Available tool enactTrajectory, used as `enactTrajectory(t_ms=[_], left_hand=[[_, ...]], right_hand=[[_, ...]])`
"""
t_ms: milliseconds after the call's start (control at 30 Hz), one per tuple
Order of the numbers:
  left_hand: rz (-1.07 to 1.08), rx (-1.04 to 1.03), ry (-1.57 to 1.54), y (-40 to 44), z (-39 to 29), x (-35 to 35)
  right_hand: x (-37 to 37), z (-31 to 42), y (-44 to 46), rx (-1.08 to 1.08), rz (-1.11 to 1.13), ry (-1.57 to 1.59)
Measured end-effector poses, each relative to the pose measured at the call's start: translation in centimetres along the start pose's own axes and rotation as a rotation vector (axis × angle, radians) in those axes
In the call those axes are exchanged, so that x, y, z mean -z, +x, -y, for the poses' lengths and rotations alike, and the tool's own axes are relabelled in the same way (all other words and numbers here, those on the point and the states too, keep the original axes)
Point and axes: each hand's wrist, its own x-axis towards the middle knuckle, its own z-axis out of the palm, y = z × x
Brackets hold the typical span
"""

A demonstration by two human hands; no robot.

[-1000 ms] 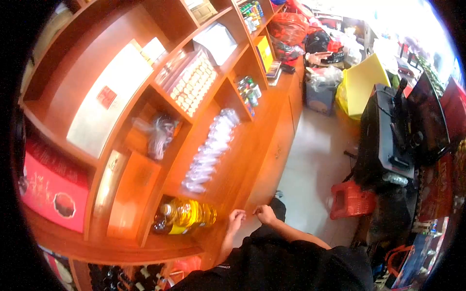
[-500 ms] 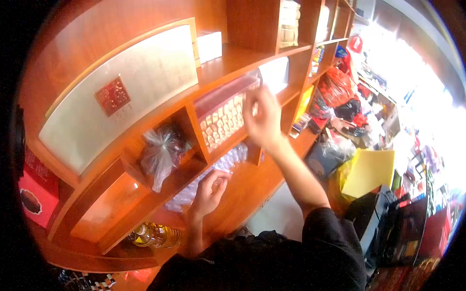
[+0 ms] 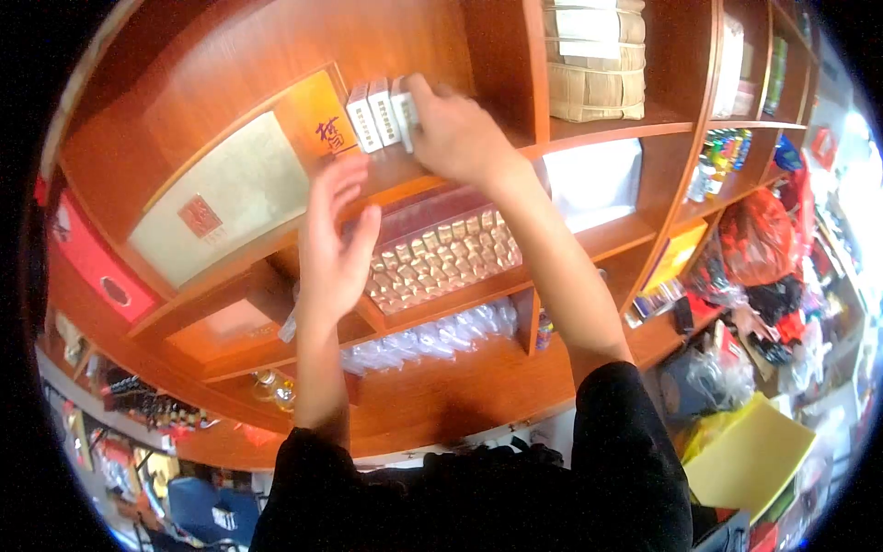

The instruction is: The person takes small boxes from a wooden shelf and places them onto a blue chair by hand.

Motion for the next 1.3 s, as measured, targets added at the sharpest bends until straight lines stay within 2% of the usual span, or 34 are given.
enactTrajectory(t_ms=[67, 133, 200, 300, 400, 433, 467, 533, 600, 667, 800, 833, 867, 933, 1000, 1067, 1133, 1200, 1267, 1300], left_hand=[[0.001, 0.058, 0.162, 1.9, -0.5, -1.8], [-0.007, 0.114, 0.314, 3.1, -1.5, -3.2], [-0.024, 0.263, 0.163, 3.5, -2.5, -4.5], [-0.149, 0.311, 0.137, 3.1, -2.6, -5.3], [-0.279, 0.261, 0.142, 1.8, -2.8, -4.3], [-0.347, 0.267, 0.030, 1.0, -3.3, -3.6], [-0.421, 0.268, -0.085, 0.1, -4.0, -2.8], [-0.481, 0.318, -0.101, -2.1, -5.8, -0.5], [-0.614, 0.267, -0.310, -4.9, -7.1, 2.0], [-0.668, 0.294, -0.323, -7.4, -9.8, 4.5], [-0.749, 0.278, -0.071, -14.1, -14.0, 10.6], [-0.759, 0.295, -0.073, -15.8, -15.8, 12.6], [-0.771, 0.319, -0.075, -17.7, -17.5, 14.4], [-0.857, 0.298, -0.012, -21.9, -19.5, 17.9], [-0.880, 0.280, 0.056, -27.0, -22.0, 21.7], [-0.968, 0.261, 0.141, -32.3, -24.3, 25.1], [-1.023, 0.370, 0.191, -36.9, -26.9, 27.1], [-1.110, 0.425, 0.186, -40.4, -29.2, 28.2], [-1.174, 0.510, 0.163, -43.4, -31.2, 29.3], [-1.195, 0.566, 0.188, -45.1, -31.9, 29.8]], right_hand=[[1.4, 0.6, -1.5, -0.018, 0.085, 0.256], [1.3, -0.1, -2.4, 0.126, 0.016, 0.382], [1.5, -0.4, -3.5, 0.165, 0.022, 0.480], [1.8, -0.5, -4.1, 0.174, 0.000, 0.745], [1.7, -0.7, -4.6, 0.203, -0.099, 0.755], [1.6, -0.4, -4.9, 0.226, -0.196, 0.645], [1.5, 0.5, -5.1, 0.242, -0.186, 0.658], [1.6, 3.4, -6.1, 0.169, -0.319, 0.632], [0.9, 7.0, -7.3, 0.175, -0.260, 0.728], [-0.4, 11.2, -8.5, 0.099, 0.072, 1.380], [-3.2, 20.9, -11.6, 0.221, 0.230, 1.469], [-4.2, 23.6, -12.3, 0.353, 0.217, 1.463], [-5.2, 26.5, -13.5, 0.377, 0.274, 1.480], [-7.1, 32.6, -16.0, 0.360, 0.303, 1.713], [-8.7, 38.8, -18.7, 0.417, 0.478, 1.756], [-10.9, 44.5, -22.2, 0.430, 0.501, 1.896], [-12.3, 49.1, -25.2, 0.474, 0.617, 1.893], [-13.7, 52.6, -28.5, 0.328, 0.668, 1.932], [-15.1, 55.5, -31.3, 0.339, 0.791, 1.953], [-15.4, 56.9, -32.6, 0.260, 0.863, 1.974]])
